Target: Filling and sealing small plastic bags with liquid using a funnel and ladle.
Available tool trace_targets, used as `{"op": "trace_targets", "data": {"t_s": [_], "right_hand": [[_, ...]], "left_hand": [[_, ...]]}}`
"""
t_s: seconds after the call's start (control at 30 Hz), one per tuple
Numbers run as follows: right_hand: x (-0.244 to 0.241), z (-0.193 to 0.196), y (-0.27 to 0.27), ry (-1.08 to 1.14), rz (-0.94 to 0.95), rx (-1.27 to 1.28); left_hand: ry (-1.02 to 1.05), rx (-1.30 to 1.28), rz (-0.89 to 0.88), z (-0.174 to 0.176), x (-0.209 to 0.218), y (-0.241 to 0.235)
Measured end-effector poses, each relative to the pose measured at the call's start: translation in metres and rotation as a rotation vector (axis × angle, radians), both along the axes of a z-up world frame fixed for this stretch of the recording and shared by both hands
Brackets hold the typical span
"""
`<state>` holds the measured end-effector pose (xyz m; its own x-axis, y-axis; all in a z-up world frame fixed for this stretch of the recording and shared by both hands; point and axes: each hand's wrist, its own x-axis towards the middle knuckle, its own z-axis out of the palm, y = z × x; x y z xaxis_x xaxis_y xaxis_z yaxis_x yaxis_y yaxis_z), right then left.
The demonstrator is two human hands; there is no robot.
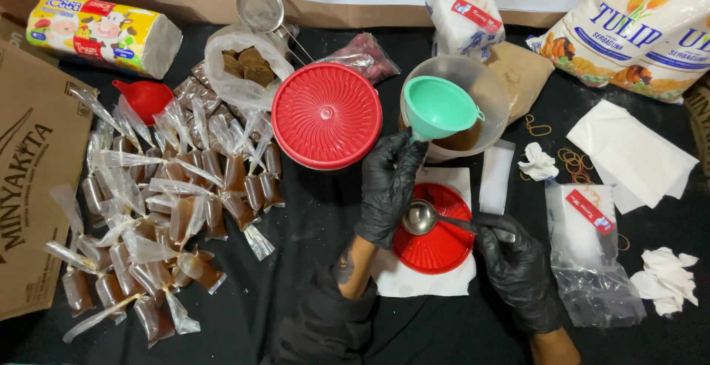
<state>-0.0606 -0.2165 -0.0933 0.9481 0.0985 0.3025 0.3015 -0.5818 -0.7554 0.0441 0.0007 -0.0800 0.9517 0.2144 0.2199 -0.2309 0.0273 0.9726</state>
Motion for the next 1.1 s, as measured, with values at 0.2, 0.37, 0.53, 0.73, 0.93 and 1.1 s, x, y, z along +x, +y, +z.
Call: {"op": "trace_targets", "data": {"t_s": [0.2, 0.37, 0.53, 0.73, 0.93, 1.1], "right_hand": [[0.0, 0.01, -0.014, 0.051, -0.371, 0.128], [0.008, 0.029, -0.061, -0.232, -0.312, -0.182], [0.028, 0.083, -0.03, -0.142, -0.643, 0.498], [0.08, 0.075, -0.015, -0.398, -0.322, -0.014], [0.124, 0.038, -0.013, -0.686, -0.091, -0.627], [0.137, 0.036, -0.012, -0.641, -0.093, -0.59]], "left_hand": [[-0.027, -0.069, -0.002, 0.012, -0.002, 0.0], [-0.021, -0.056, -0.004, 0.005, 0.0, 0.0], [-0.025, -0.063, -0.006, 0.003, 0.0, 0.0], [-0.012, -0.035, 0.007, 0.0, 0.001, -0.001], [0.009, -0.062, -0.006, -0.005, 0.003, -0.002], [0.025, -0.136, 0.043, -0.021, 0.008, -0.007]]}}
